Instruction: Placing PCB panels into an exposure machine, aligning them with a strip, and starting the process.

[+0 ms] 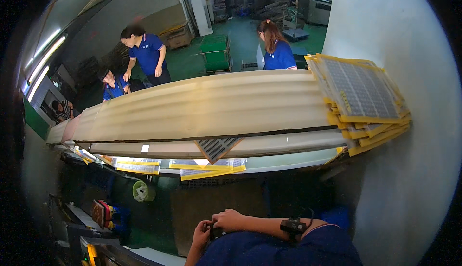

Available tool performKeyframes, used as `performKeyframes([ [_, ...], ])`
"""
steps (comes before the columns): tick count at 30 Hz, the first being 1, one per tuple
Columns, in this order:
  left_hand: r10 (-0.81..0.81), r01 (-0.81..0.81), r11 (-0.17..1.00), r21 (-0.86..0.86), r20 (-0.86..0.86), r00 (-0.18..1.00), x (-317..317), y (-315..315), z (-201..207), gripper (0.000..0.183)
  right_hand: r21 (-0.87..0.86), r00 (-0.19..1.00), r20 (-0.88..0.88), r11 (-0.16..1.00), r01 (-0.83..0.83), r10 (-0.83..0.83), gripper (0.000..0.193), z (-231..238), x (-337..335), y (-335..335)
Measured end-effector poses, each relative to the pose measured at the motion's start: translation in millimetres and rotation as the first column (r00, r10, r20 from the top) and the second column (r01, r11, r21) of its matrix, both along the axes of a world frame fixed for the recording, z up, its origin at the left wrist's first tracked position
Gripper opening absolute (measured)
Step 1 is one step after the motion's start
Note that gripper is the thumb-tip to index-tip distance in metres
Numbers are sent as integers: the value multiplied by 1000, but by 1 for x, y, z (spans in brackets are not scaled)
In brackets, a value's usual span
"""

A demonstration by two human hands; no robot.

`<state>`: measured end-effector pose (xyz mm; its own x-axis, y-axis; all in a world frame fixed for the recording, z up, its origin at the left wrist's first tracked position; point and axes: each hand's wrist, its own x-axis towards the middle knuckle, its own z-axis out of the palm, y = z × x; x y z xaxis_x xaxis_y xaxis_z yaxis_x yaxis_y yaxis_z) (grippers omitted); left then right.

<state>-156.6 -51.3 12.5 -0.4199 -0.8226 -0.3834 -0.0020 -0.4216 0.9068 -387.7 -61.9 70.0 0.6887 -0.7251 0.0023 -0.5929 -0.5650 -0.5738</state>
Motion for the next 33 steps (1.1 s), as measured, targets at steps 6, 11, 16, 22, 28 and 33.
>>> performKeyframes([
  [6, 13, 33, 991, -132, 334, 943, 13, 8, 1, 9, 113, 997, 65, 992, -55, 48, 27, 0, 4, -4],
  [11, 13, 68, 975, -211, 360, 933, 45, -4, 17, 13, 146, 964, 246, 979, -141, 102, 44, 15, -13, -6],
  [16, -224, 296, 947, -127, 398, 890, 87, -18, 37, 17, 234, 983, 182, 972, -15, -29, 61, 28, -17, 8],
  [22, -296, 370, 920, -125, 397, 869, 127, -46, 35, 23, 321, 949, 264, 944, 82, -172, 41, 25, 27, 1],
  [28, -473, 503, 857, -112, 212, 855, 170, -83, 24, 28, 306, 960, 192, 941, 141, -206, 22, 26, 105, -43],
  [33, -396, 447, 854, -266, 223, 891, 211, -77, 17, 32, 383, 986, 162, 924, -21, -44, 25, 20, 177, -88],
])
